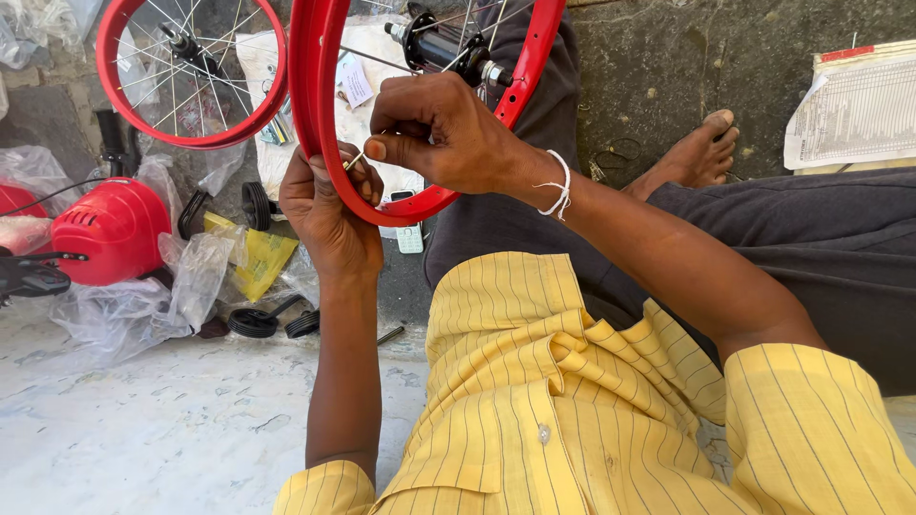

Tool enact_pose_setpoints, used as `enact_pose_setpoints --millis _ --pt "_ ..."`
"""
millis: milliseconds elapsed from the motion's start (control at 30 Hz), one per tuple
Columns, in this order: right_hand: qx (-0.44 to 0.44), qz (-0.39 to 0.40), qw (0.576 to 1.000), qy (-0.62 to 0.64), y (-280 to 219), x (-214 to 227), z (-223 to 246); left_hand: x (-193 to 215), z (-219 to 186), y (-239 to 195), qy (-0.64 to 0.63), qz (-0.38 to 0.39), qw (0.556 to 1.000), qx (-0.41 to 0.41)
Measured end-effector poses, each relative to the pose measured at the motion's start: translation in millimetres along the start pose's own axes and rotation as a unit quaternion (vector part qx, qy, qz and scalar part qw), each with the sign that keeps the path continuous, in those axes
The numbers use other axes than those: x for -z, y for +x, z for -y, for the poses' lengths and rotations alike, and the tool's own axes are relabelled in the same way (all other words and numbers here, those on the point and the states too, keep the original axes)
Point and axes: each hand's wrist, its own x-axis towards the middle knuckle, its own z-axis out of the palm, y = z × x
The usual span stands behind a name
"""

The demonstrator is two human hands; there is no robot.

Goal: The person sits on the floor and assembles a red bicycle wheel by inserting metal spokes into the rim and hub. They handle the spokes one by one, threading them through the rim holes and securing them into the hub flange.

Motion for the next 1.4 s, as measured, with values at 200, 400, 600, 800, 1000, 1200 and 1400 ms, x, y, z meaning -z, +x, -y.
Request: enact_pose_setpoints --millis 200,400,600,800,1000,1200,1400 --pt "0.026 -0.002 1.000 -0.011 0.9 -0.9 -8.7 -1.1 -1.1 3.2 -0.035 0.039 0.999 0.013" --pt "0.025 -0.007 1.000 -0.018 0.6 -3.4 -11.6 1.1 2.5 4.1 -0.029 0.041 0.999 -0.007" --pt "0.024 -0.011 1.000 -0.009 1.5 -2.7 -11.0 1.6 4.0 5.0 -0.034 0.042 0.998 -0.010" --pt "0.028 -0.021 0.999 -0.037 0.9 -4.2 -10.9 -1.2 3.1 7.0 -0.003 0.024 0.999 -0.021" --pt "0.017 -0.021 0.999 -0.029 2.1 -3.1 -1.7 -3.1 8.5 7.9 -0.003 -0.025 0.998 -0.064" --pt "-0.028 -0.012 0.991 0.127 -2.9 -9.2 16.5 7.5 22.6 1.2 0.034 -0.001 0.996 -0.086" --pt "-0.020 0.017 0.994 0.104 6.2 -8.3 19.7 -2.4 20.8 6.9 0.068 0.003 0.991 -0.112"
